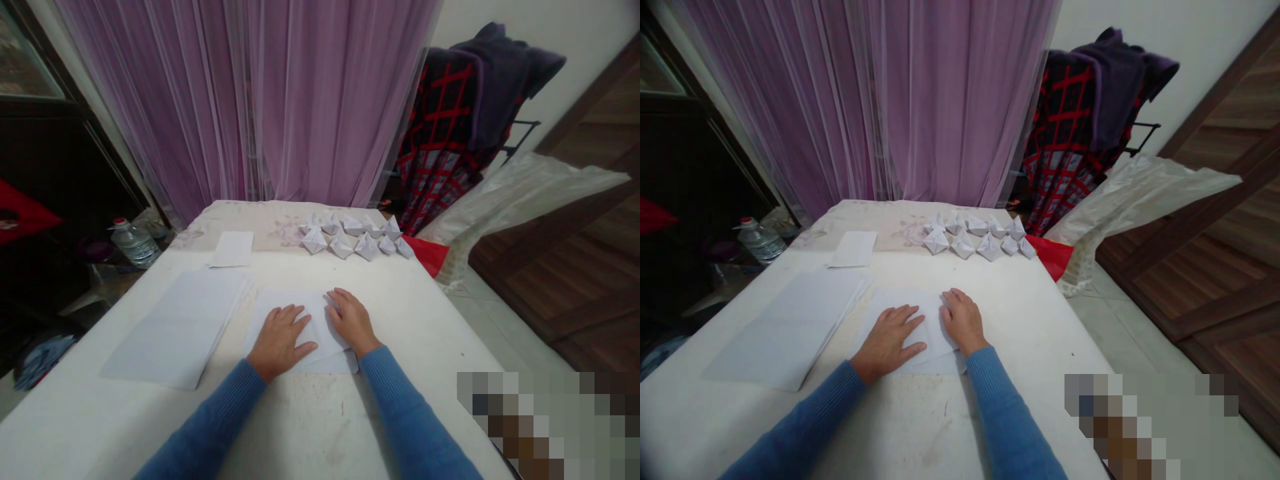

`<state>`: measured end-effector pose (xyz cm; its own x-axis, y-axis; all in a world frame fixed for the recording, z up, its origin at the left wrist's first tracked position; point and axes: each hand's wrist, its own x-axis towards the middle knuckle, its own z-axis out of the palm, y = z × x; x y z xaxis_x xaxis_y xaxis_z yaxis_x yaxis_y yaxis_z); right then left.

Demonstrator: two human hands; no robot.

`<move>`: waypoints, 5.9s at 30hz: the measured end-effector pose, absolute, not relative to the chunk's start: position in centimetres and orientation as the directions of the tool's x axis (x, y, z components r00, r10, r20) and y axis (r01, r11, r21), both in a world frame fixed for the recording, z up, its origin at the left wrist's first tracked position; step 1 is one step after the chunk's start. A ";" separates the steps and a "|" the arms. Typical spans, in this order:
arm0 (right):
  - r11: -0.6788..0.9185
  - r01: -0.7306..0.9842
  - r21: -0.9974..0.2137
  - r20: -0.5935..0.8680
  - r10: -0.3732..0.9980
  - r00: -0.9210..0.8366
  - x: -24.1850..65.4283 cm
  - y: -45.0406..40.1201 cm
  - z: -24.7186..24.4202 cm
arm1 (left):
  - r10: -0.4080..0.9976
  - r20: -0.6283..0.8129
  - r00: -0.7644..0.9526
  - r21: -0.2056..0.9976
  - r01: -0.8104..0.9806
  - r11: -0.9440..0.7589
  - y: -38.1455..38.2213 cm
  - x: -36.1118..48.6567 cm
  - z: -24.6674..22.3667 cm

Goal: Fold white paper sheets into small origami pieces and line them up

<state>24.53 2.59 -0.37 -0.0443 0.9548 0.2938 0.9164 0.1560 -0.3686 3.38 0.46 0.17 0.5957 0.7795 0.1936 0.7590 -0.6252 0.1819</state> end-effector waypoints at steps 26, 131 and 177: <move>-0.237 0.229 -0.944 -0.315 0.852 -0.418 29.6 0.9 1.8 | 0.705 -0.047 0.707 0.371 0.668 -0.645 -1.2 1.2 0.9; 0.100 0.883 -0.459 0.318 0.946 0.058 24.2 -2.3 -1.2 | 0.650 0.436 0.623 0.244 0.613 -0.751 -2.7 0.6 -0.4; 0.149 0.966 -0.213 0.288 0.954 -0.084 23.2 -6.4 -0.6 | 0.645 0.353 0.678 0.170 0.631 -0.757 -3.5 -1.3 0.7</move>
